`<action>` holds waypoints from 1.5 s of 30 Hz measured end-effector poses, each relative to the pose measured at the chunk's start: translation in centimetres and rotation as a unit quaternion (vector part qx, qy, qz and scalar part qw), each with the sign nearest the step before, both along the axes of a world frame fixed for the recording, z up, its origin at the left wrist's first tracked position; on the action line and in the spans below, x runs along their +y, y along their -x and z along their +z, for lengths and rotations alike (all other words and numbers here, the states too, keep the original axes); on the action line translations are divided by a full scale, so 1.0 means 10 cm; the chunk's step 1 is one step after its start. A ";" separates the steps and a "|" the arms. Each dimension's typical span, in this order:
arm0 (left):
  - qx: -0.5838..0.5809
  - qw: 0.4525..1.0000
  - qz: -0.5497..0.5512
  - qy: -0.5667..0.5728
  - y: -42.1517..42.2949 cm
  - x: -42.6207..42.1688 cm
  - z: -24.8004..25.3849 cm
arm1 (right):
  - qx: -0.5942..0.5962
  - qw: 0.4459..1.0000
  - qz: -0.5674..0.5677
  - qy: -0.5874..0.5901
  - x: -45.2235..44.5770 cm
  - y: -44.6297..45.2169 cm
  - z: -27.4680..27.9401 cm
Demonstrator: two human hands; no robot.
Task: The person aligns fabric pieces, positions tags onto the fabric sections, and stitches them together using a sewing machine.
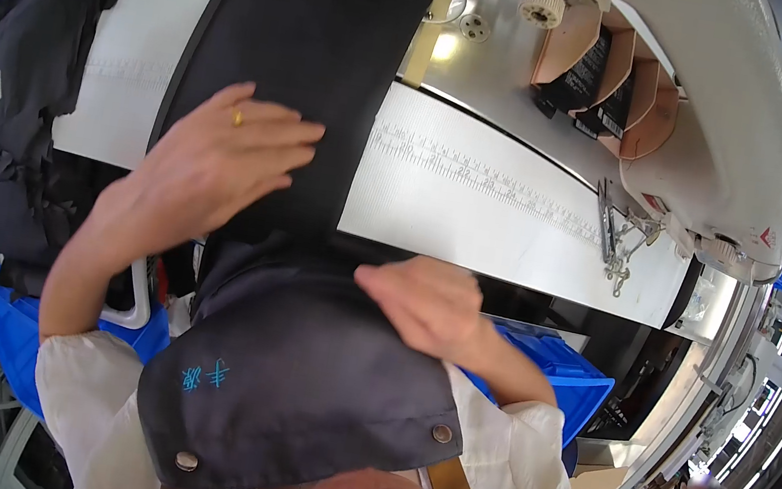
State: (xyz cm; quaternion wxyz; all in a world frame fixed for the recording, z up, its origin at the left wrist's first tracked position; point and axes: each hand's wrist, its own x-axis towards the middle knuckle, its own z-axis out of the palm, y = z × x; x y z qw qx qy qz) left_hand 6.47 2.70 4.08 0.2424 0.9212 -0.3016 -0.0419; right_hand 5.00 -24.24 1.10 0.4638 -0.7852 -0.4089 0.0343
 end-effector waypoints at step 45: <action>-0.270 0.956 0.006 0.113 0.60 -0.37 -0.46 | 0.199 0.971 -0.123 -0.049 0.21 0.43 -0.16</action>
